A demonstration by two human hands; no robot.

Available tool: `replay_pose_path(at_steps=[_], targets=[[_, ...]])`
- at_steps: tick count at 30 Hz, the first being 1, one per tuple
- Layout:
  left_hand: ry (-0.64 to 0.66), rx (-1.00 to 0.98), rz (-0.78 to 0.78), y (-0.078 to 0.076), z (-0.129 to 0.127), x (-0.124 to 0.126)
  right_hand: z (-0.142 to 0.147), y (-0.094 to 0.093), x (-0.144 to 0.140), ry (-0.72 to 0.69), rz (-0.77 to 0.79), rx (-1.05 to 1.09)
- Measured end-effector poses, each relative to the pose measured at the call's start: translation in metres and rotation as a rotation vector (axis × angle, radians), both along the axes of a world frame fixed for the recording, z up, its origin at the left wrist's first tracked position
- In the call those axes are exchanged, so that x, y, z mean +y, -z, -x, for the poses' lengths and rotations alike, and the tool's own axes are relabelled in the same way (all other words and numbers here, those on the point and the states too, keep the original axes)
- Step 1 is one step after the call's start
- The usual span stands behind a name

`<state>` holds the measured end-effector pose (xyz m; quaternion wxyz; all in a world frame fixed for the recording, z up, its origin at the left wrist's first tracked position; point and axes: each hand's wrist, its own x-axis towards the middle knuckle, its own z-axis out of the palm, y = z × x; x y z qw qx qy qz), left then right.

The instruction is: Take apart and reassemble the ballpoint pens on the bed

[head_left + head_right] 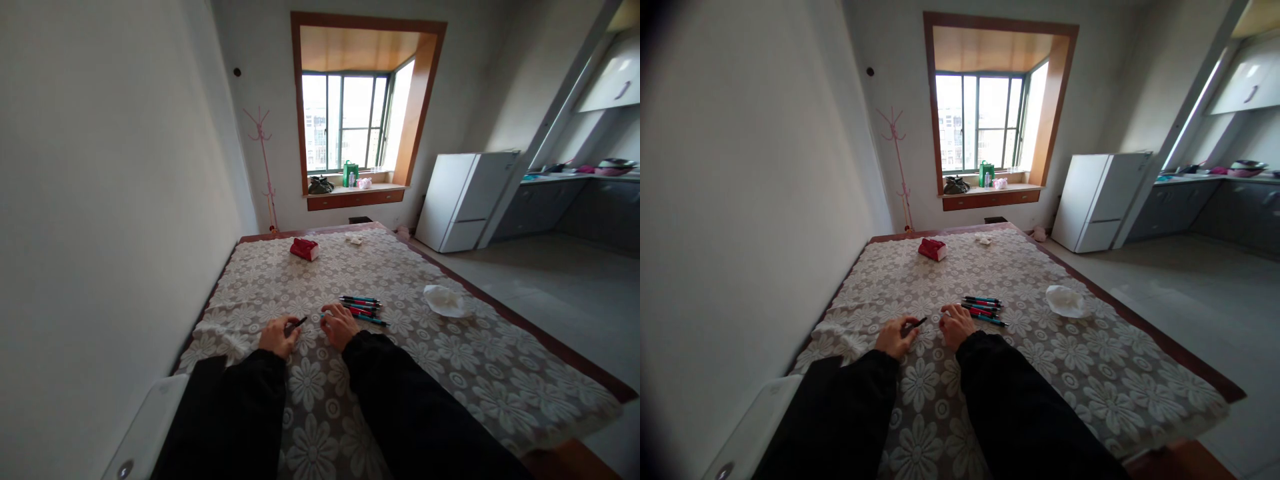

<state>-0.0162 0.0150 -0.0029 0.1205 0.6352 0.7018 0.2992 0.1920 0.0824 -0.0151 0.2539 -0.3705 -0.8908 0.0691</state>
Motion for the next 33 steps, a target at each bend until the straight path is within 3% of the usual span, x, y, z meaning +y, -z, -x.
replay_pose_path(at_steps=[9,19,26,33], targets=[[0.182,0.059,-0.025,0.000,-0.002,0.000,0.002,0.001,-0.001,-0.069,-0.005,-0.002],[0.112,0.033,-0.009,0.008,0.000,0.003,-0.018,-0.014,0.012,0.038,-0.022,-0.011],[0.101,-0.011,-0.034,0.007,0.000,0.004,-0.022,-0.007,0.023,0.129,0.003,-0.033],[0.053,-0.020,-0.079,0.011,0.004,0.006,-0.017,-0.012,0.016,-0.056,-0.090,0.037]])
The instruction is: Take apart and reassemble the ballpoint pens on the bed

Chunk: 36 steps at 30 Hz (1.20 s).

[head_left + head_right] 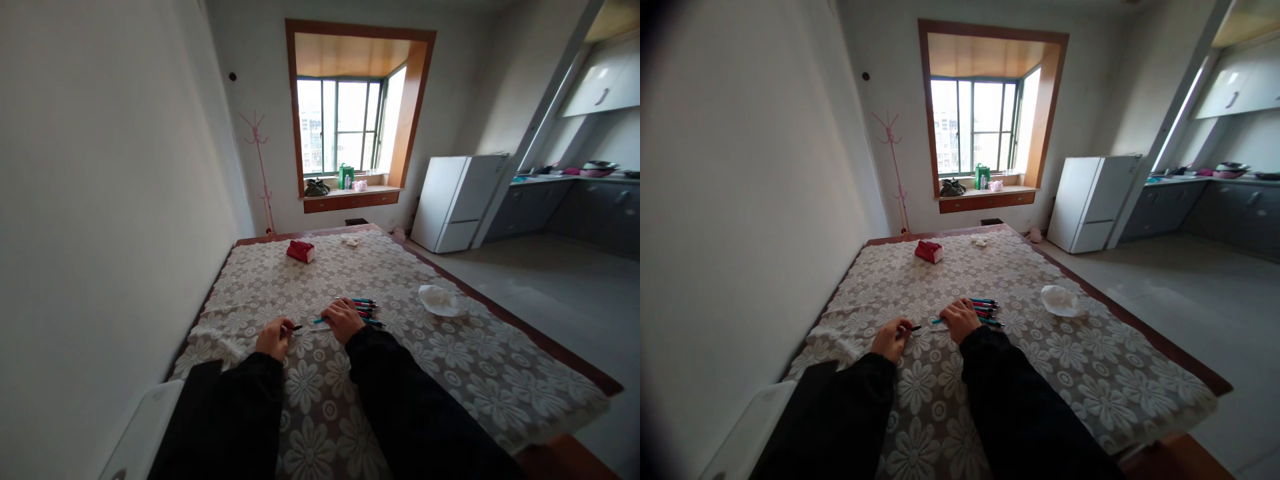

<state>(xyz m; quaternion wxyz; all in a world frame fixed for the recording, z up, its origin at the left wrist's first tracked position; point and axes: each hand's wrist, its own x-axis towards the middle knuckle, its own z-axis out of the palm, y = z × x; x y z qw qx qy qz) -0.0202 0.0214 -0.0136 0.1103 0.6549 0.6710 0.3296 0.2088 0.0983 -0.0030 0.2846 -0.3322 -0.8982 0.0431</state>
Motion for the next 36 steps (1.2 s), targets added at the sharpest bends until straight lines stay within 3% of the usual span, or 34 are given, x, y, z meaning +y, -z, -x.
replay_pose_path(at_steps=[5,15,19,26,36], targets=[[-0.017,0.058,-0.026,0.001,0.002,-0.001,0.004,-0.001,-0.006,-0.105,-0.021,-0.047],[-0.047,0.114,-0.095,-0.001,-0.001,-0.001,-0.014,-0.012,0.001,-0.009,-0.009,-0.053],[-0.008,0.129,-0.100,-0.003,-0.004,-0.003,-0.012,-0.004,0.006,0.075,0.015,-0.023],[0.037,0.146,-0.075,-0.007,-0.007,-0.006,-0.005,0.013,0.006,-0.021,0.022,0.003],[0.025,0.175,-0.045,-0.005,-0.008,-0.008,-0.003,0.012,0.003,0.025,0.097,-0.049]])
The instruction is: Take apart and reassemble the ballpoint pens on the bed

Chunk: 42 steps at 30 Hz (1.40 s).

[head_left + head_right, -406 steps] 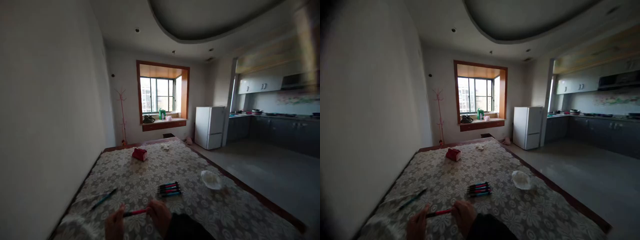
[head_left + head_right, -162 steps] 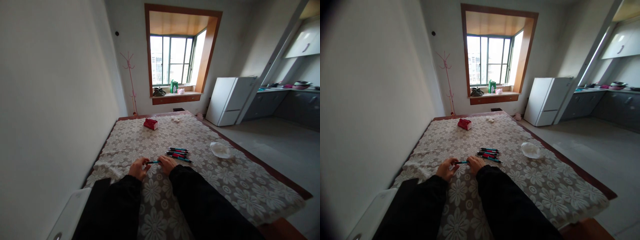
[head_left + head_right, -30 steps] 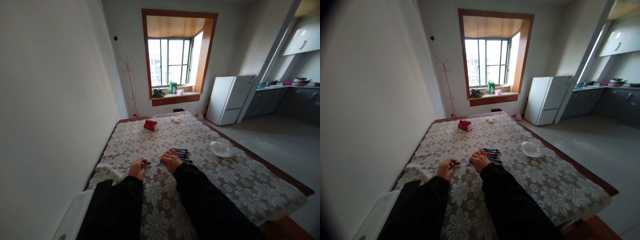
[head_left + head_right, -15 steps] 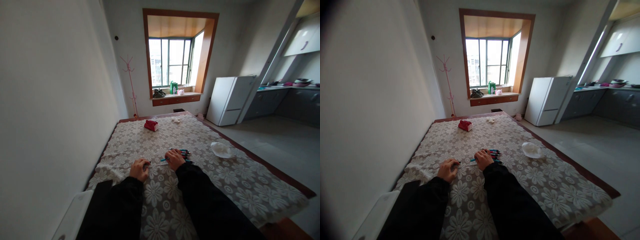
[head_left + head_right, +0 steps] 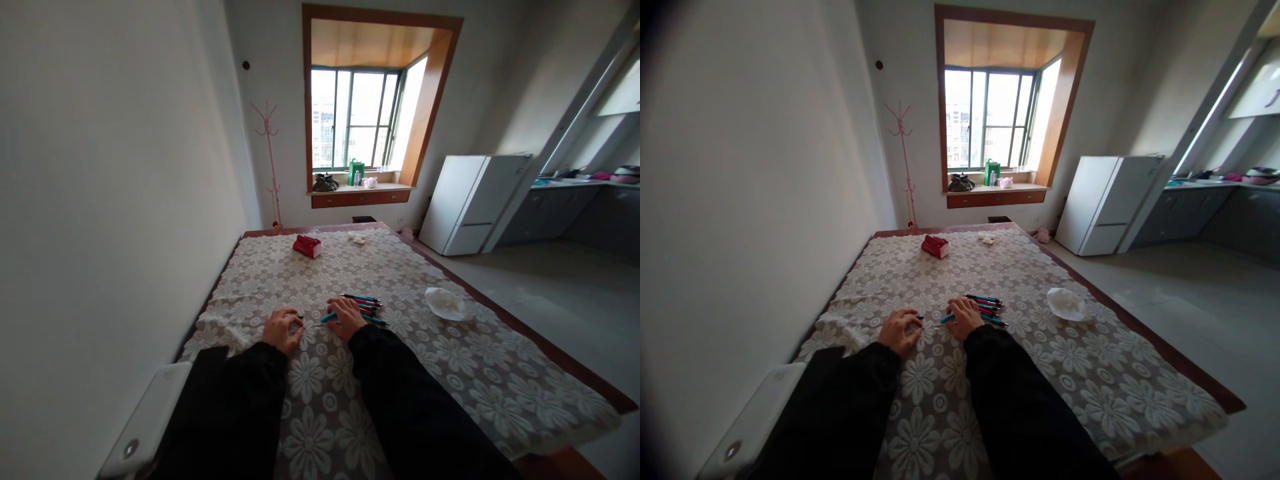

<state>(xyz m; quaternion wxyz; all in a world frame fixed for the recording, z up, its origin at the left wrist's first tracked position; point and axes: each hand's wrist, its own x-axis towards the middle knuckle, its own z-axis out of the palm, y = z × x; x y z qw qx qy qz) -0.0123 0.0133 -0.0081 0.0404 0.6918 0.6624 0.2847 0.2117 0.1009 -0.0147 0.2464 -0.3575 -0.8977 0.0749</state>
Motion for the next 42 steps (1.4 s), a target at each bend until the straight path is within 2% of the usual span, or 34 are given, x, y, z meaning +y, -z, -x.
replay_pose_path(at_steps=[9,17,33,42], targets=[[0.018,-0.033,-0.050,0.002,0.001,0.002,0.001,0.006,0.003,-0.050,-0.023,0.016],[0.051,-0.064,-0.008,0.004,0.002,0.003,0.005,0.005,-0.001,-0.088,-0.063,0.025],[0.066,-0.081,-0.008,0.004,0.002,0.004,0.012,0.006,-0.007,-0.118,-0.024,-0.020],[0.182,-0.010,-0.057,-0.003,-0.006,-0.001,0.018,0.000,-0.017,-0.127,0.013,0.058]])
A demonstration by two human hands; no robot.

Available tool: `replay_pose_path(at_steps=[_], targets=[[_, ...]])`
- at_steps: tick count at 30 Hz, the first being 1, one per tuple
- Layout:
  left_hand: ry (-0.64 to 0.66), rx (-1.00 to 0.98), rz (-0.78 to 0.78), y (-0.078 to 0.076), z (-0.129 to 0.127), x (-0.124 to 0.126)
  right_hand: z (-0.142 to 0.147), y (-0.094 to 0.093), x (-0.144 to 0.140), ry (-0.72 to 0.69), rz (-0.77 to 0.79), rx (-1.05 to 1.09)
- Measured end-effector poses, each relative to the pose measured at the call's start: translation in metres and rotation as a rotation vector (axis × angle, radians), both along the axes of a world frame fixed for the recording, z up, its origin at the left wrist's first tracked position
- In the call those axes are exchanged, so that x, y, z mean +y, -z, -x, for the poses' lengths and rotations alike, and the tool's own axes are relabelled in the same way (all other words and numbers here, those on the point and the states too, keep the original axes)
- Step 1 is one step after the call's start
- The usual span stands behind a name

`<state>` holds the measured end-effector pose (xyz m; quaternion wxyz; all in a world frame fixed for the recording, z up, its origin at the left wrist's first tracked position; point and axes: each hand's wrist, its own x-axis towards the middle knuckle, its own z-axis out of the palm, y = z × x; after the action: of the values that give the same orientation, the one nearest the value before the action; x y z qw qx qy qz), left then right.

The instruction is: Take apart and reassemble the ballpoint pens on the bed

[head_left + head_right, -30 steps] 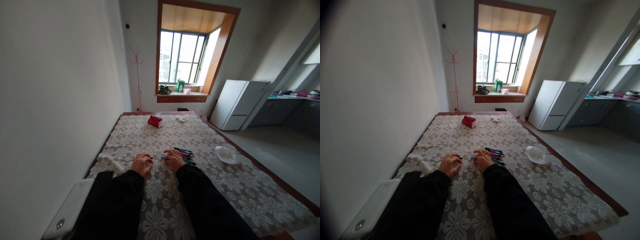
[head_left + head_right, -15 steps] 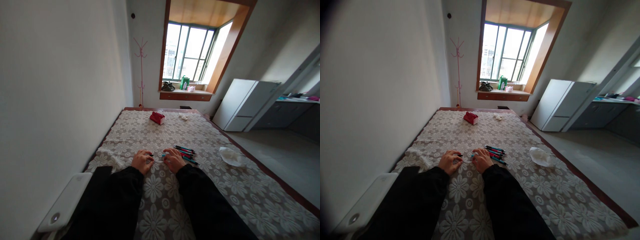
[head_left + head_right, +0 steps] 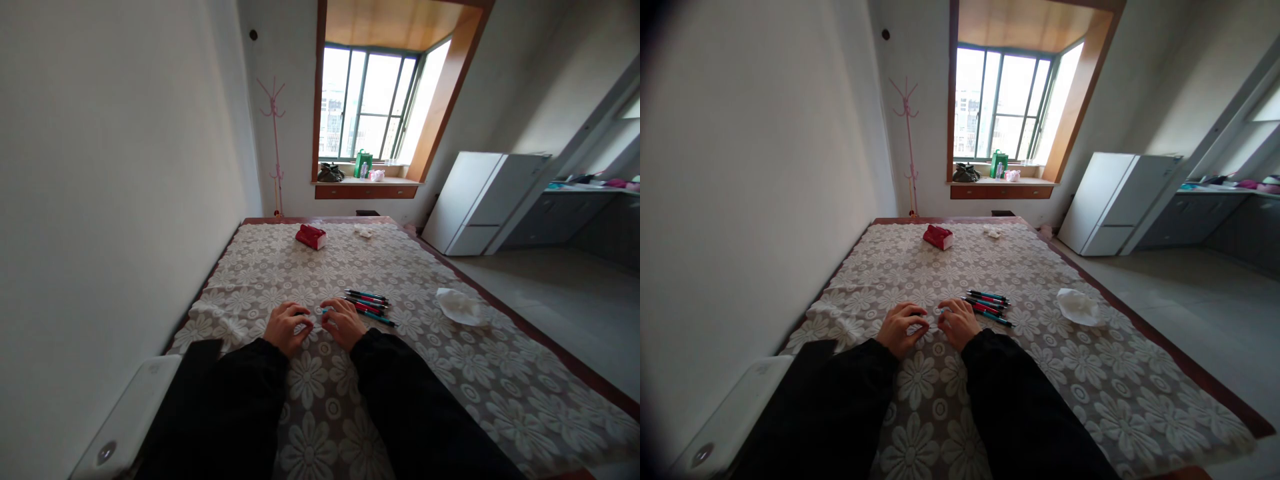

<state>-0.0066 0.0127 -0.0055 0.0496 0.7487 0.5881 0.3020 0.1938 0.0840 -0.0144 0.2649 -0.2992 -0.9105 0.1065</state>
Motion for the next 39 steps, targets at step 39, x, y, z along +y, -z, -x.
replay_pose_path(at_steps=[39], targets=[[-0.015,0.038,0.041,0.005,0.004,0.004,-0.001,0.003,0.001,0.229,0.030,0.042]])
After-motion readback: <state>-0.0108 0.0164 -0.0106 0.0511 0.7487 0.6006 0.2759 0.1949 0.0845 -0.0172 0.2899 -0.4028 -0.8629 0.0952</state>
